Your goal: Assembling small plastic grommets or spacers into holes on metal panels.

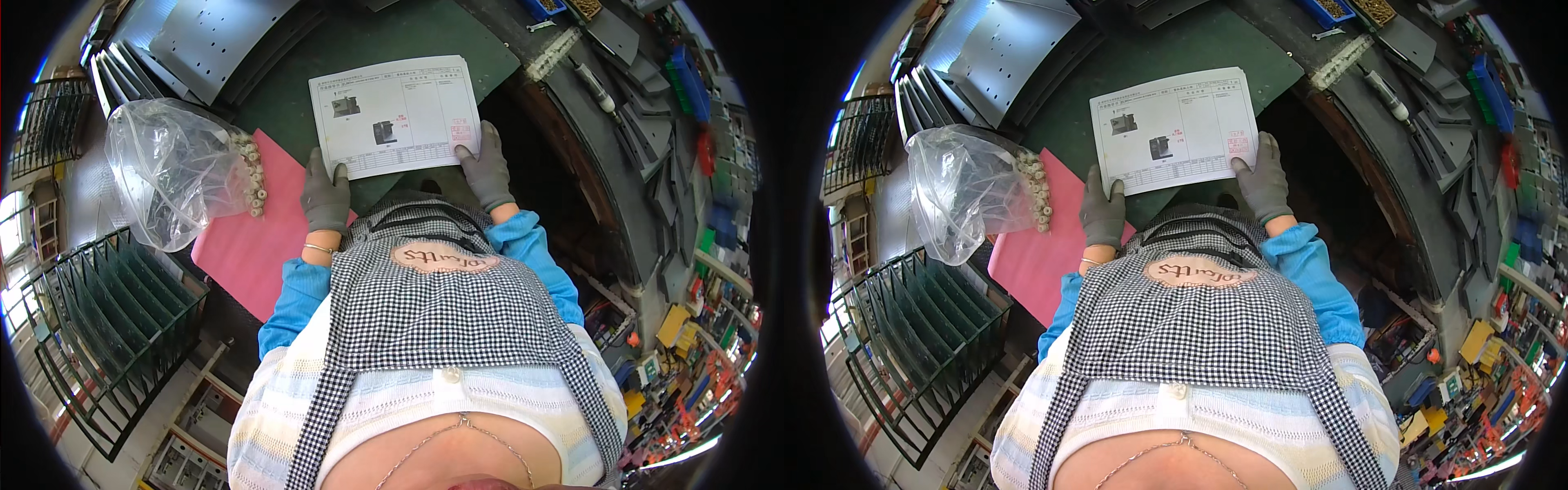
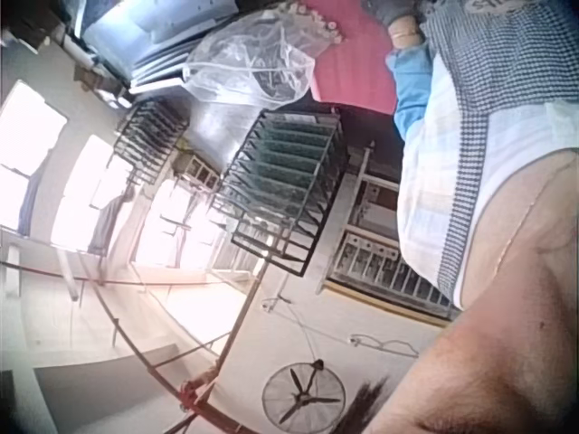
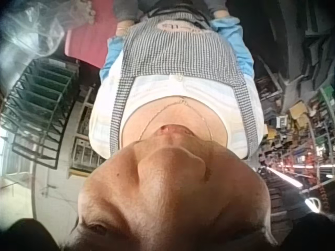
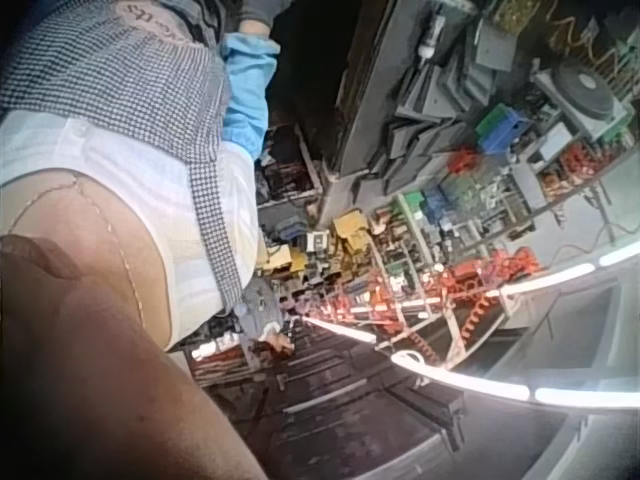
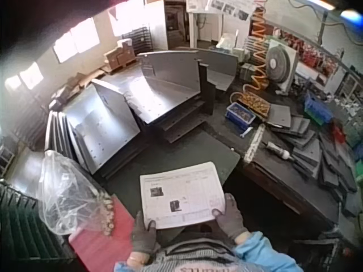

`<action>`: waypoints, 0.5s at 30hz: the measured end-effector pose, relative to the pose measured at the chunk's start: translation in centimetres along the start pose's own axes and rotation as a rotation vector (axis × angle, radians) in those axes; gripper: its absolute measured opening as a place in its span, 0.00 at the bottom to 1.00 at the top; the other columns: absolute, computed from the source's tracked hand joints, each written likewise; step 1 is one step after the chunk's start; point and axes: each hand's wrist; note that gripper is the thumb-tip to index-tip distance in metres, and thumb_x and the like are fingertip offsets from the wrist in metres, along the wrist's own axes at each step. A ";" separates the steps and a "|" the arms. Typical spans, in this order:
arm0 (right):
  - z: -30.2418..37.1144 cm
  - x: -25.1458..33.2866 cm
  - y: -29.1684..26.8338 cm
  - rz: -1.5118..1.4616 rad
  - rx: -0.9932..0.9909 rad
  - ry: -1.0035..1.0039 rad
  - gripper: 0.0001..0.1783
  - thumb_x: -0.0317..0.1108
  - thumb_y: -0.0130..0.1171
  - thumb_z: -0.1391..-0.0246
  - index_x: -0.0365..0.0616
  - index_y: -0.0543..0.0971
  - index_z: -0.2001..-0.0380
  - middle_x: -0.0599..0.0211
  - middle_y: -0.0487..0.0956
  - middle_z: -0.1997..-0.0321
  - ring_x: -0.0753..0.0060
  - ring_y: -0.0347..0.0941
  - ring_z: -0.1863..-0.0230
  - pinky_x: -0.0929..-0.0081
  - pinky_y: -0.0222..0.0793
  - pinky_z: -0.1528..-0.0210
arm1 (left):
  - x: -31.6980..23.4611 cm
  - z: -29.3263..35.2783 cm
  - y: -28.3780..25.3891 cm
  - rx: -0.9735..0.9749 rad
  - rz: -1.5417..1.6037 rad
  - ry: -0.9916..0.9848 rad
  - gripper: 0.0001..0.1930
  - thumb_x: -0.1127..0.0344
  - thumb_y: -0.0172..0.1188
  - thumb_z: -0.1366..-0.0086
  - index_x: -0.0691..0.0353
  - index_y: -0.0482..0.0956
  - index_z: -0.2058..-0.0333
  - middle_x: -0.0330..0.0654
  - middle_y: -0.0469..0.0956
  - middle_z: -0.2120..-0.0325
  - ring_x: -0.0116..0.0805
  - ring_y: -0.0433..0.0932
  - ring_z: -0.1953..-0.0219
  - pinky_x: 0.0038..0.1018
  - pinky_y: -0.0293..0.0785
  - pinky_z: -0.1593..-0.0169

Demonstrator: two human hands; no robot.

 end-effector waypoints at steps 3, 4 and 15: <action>0.2 -0.2 0.0 0.012 -0.008 -0.015 0.44 0.48 0.63 0.41 0.46 0.58 0.27 0.56 0.57 0.21 0.41 0.70 0.34 0.54 0.71 0.36 | -1.4 -0.3 -0.9 -0.036 0.099 -0.144 0.34 0.52 0.66 0.36 0.59 0.67 0.36 0.57 0.74 0.42 0.59 0.78 0.44 0.46 0.78 0.46; 0.3 -0.2 0.0 0.014 -0.010 -0.011 0.44 0.48 0.63 0.41 0.46 0.57 0.27 0.56 0.57 0.21 0.41 0.71 0.35 0.54 0.71 0.36 | -2.1 -0.5 -1.5 -0.006 0.072 -0.184 0.35 0.51 0.68 0.38 0.58 0.67 0.36 0.56 0.75 0.43 0.58 0.78 0.44 0.46 0.77 0.45; 0.7 0.1 0.0 -0.002 -0.013 -0.020 0.44 0.49 0.62 0.41 0.45 0.58 0.27 0.52 0.59 0.23 0.42 0.70 0.34 0.57 0.69 0.34 | -0.2 -0.7 -0.4 0.074 0.069 -0.188 0.34 0.53 0.72 0.41 0.56 0.71 0.38 0.53 0.76 0.45 0.55 0.80 0.47 0.45 0.78 0.47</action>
Point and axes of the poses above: each hand's wrist, its own z-axis away from the middle knuckle, its own y-axis out of the palm, x = y × z
